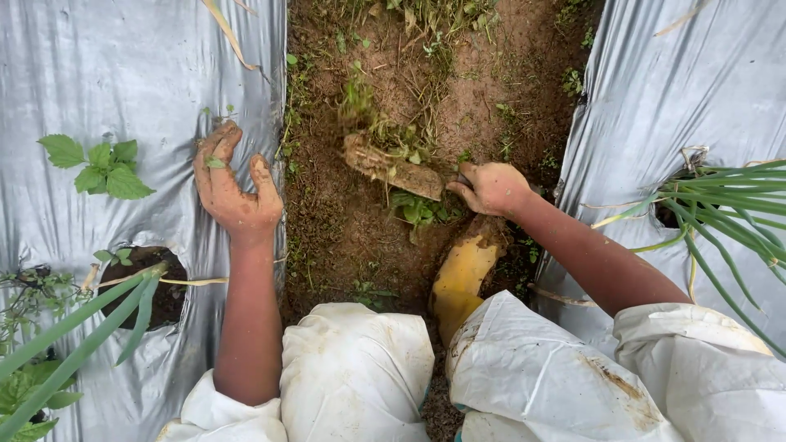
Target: The person uses a hand hoe to scrape and loosen weeds growing between rows of plants in a field covered with plastic mulch. They gather the loosened weeds by hand, form them into a bundle, and carry them to a nearby pile before returning to continue weeding.
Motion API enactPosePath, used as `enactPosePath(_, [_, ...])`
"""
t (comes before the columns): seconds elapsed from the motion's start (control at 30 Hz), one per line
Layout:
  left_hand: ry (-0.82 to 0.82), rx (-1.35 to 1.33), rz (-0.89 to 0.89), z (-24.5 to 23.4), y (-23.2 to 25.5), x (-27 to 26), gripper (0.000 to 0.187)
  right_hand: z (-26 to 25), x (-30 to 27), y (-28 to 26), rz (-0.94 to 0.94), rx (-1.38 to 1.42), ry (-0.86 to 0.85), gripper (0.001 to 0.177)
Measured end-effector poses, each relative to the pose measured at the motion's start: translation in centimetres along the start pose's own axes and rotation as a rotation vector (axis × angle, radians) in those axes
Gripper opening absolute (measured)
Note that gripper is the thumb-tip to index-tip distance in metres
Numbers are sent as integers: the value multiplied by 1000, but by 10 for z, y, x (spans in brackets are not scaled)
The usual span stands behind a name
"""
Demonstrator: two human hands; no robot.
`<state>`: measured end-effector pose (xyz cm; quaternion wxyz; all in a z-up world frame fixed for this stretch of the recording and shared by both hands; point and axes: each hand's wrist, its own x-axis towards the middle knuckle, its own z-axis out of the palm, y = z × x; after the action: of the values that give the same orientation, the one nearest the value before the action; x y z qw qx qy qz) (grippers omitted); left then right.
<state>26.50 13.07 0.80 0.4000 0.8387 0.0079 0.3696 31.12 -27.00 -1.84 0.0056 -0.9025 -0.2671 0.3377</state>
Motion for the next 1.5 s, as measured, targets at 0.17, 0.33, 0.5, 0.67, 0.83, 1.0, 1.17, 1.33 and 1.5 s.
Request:
enactPosePath(0.17, [2, 14, 40, 5, 2, 4, 24, -15, 26, 3, 87, -32, 27, 40])
enactPosePath(0.33, [-21, 57, 102, 4, 7, 8, 28, -20, 32, 34, 288, 288, 344, 44])
enactPosePath(0.5, [13, 22, 86, 6, -2, -2, 31, -13, 5, 3, 31, -157, -55, 42])
enactPosePath(0.67, [-50, 55, 119, 3, 5, 2, 30, -12, 21, 14, 121, -104, 63, 44])
enactPosePath(0.83, [-19, 114, 125, 6, -3, -4, 29, -23, 21, 19, 129, -74, 92, 39])
enactPosePath(1.0, [-62, 165, 129, 7, -4, -6, 27, -34, 67, 68, 418, 135, 352, 38])
enactPosePath(1.17, [-19, 216, 138, 11, -11, -11, 29, -49, 63, 20, 159, -40, 173, 40])
enactPosePath(1.33, [-50, 303, 152, 11, -17, -17, 32, -41, 120, 68, 357, 92, 404, 43])
enactPosePath(1.5, [-62, 406, 126, 16, -23, -21, 29, -68, 109, 31, 104, -105, 174, 41])
